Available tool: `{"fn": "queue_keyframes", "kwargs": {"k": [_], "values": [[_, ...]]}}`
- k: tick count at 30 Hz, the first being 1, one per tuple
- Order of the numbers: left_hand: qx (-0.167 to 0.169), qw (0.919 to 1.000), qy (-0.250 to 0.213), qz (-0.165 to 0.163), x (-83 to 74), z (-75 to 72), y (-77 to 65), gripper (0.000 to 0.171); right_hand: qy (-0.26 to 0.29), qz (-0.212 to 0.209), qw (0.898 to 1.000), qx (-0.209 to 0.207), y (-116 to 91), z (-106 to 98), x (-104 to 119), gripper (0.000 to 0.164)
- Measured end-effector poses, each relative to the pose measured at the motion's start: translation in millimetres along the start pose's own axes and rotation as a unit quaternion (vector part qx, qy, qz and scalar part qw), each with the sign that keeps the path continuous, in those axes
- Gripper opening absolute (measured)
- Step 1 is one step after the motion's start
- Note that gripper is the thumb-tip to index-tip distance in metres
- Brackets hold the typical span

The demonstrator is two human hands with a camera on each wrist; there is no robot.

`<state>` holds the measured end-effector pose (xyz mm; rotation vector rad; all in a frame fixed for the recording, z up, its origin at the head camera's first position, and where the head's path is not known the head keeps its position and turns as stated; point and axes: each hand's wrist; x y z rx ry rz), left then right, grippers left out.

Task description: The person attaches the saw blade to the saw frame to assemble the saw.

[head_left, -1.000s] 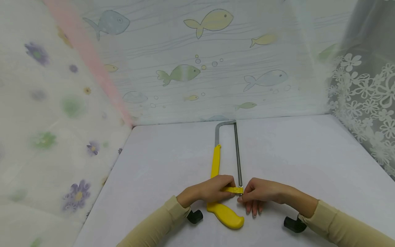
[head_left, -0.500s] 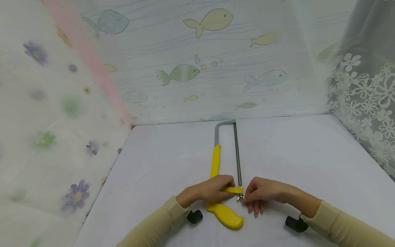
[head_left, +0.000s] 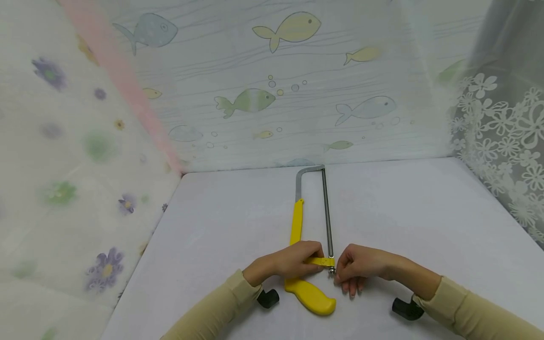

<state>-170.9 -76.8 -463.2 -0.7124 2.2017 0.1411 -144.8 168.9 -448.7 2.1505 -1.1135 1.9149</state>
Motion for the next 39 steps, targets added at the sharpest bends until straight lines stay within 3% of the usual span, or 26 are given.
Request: {"fn": "queue_keyframes", "kwargs": {"k": [13, 30, 39], "values": [[0.001, 1.0000, -0.004, 0.002, 0.8, 0.3, 0.9, 0.008, -0.016, 0.019, 1.000, -0.018, 2.8, 6.2, 5.3, 0.036], [0.001, 0.9999, 0.001, -0.010, 0.0, 0.6, 0.3, 0.009, -0.013, 0.029, 0.999, -0.024, -1.9, 3.2, 1.3, 0.026], [-0.003, 0.9999, 0.009, -0.004, 0.5, 0.3, 0.5, 0.009, -0.016, 0.012, 1.000, -0.022, -4.3, 0.3, 1.0, 0.024]]}}
Point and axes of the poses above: each hand's wrist, its own y-axis towards the middle knuckle, its own z-axis out of the palm, x = y × z, and after that the axes turned 8 degrees about -y, right-handed
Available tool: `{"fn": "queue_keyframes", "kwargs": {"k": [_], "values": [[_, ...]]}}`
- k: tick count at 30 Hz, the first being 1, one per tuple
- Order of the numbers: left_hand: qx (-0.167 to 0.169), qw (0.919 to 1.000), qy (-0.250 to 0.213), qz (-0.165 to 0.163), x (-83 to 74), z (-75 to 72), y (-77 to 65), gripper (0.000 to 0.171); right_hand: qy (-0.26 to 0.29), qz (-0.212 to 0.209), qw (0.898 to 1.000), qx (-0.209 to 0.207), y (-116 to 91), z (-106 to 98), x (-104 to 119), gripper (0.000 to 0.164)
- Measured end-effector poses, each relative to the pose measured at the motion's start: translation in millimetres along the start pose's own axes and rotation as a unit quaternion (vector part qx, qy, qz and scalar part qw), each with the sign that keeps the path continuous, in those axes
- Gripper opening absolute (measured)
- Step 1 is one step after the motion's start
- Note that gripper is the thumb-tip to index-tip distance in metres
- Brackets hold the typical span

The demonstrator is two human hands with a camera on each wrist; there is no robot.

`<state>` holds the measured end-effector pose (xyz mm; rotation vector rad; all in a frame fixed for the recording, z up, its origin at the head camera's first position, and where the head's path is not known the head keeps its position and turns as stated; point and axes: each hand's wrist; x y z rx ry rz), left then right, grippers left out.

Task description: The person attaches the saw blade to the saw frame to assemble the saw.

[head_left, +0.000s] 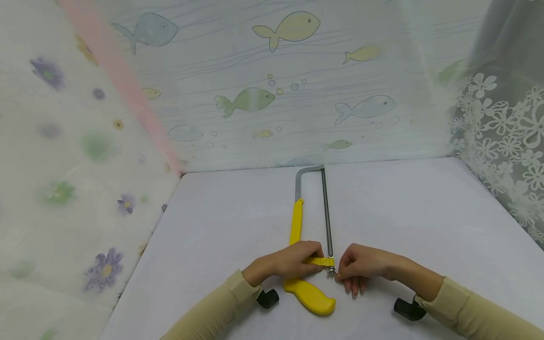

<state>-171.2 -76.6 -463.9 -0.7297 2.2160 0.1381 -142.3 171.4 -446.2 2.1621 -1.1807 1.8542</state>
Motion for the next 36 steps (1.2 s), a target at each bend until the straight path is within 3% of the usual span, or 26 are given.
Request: {"fn": "queue_keyframes", "kwargs": {"k": [9, 18, 36], "values": [[0.005, 1.0000, -0.008, 0.001, 0.3, -0.7, 0.3, 0.008, 0.012, -0.005, 1.000, 0.017, 3.3, 1.3, 2.9, 0.023], [0.009, 0.9999, -0.011, -0.002, 0.1, -1.4, 0.0, 0.008, 0.013, 0.008, 1.000, 0.010, 5.9, 4.9, 5.7, 0.034], [0.009, 0.9999, -0.014, 0.000, 0.6, -1.2, 0.4, 0.008, 0.012, 0.011, 1.000, 0.012, 5.0, 3.7, 1.5, 0.036]]}}
Point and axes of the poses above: each hand's wrist, its own y-axis towards the middle knuckle, its own z-axis out of the palm, x = y × z, and after that the axes turned 8 degrees about -y, right-handed
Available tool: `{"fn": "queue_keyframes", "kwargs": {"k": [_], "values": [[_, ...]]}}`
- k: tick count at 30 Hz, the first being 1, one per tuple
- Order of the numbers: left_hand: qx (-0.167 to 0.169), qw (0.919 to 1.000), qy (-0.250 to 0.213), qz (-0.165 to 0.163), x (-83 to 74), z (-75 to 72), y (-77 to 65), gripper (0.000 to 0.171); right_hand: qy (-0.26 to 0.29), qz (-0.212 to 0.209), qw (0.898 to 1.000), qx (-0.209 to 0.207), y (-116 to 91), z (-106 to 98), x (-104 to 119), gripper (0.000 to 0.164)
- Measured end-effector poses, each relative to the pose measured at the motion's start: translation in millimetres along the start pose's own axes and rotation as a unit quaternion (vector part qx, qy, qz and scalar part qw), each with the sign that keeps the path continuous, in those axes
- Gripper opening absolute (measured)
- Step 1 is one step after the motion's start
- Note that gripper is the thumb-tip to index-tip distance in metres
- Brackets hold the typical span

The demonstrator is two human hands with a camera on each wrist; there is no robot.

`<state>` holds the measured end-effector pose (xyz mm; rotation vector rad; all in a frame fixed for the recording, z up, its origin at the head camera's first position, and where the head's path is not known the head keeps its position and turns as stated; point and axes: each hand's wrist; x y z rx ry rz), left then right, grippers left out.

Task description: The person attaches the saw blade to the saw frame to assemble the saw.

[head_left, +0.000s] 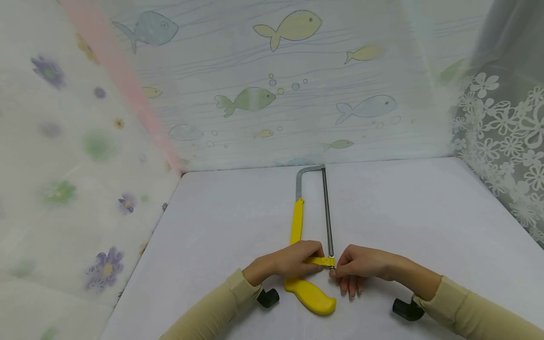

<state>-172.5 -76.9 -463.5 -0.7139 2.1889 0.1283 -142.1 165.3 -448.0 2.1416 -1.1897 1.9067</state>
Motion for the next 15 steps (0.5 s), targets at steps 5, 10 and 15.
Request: {"fn": "queue_keyframes", "kwargs": {"k": [5, 10, 15], "values": [[-0.003, 1.0000, 0.003, 0.001, -0.8, 0.6, 0.0, 0.009, -0.002, -0.003, 1.000, -0.001, -3.3, -2.2, -2.0, 0.030], [-0.006, 1.0000, 0.006, -0.002, -1.6, 1.1, -0.8, 0.009, -0.005, -0.007, 1.000, -0.005, -4.5, -3.8, -4.2, 0.027], [-0.005, 1.0000, 0.004, -0.005, -2.3, 0.9, -1.2, 0.009, -0.012, -0.021, 1.000, -0.007, -4.1, -3.6, -2.6, 0.027]]}}
Point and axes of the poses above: each hand's wrist, its own y-axis towards the middle knuckle, its own z-axis out of the palm, x = y × z, and after that the axes turned 8 degrees about -y, right-handed
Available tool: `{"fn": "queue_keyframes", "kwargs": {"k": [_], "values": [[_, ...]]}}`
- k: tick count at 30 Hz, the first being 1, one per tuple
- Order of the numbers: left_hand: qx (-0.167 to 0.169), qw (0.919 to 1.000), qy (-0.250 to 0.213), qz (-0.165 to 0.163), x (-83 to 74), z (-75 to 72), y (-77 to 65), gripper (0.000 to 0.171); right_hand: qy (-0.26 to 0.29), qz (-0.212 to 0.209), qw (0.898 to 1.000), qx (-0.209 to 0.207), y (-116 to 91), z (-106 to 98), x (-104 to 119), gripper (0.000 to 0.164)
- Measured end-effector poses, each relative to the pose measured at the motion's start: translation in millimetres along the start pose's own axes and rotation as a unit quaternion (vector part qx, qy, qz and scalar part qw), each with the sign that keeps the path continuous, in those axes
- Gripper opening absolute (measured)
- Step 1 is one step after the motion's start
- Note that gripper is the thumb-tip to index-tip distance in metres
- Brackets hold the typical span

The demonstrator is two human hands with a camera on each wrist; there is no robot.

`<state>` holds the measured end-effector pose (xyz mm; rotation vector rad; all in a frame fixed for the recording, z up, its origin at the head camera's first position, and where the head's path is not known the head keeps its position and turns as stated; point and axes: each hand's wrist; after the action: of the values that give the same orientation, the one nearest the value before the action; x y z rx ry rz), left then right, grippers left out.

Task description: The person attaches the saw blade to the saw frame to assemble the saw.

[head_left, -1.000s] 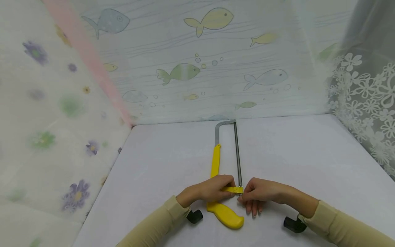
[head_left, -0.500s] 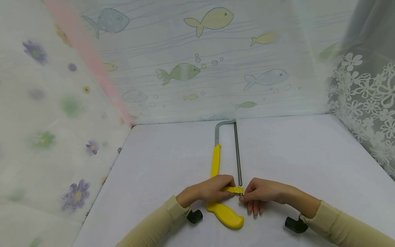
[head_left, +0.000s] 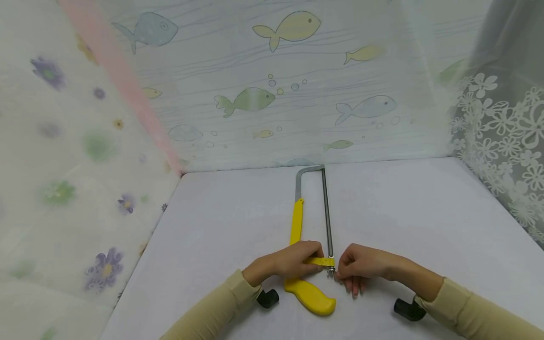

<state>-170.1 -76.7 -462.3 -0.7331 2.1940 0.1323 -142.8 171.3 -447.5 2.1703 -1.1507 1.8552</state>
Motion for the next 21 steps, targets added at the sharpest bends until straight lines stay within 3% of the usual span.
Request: {"fn": "queue_keyframes", "kwargs": {"k": [12, 21], "values": [[0.000, 1.0000, 0.003, 0.006, 0.6, 0.0, -0.1, 0.009, 0.021, -0.004, 1.000, 0.017, 4.6, 2.5, 2.6, 0.021], [0.003, 1.0000, 0.000, 0.004, 0.9, 0.2, 0.3, 0.008, 0.009, 0.013, 1.000, 0.004, 6.4, 5.4, 4.0, 0.035]]}}
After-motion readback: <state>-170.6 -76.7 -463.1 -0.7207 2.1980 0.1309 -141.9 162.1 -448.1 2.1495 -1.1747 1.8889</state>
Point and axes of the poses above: each hand's wrist, its own y-axis towards the middle knuckle, its own z-axis out of the palm, x = y × z, and after that the axes turned 8 degrees about -y, right-handed
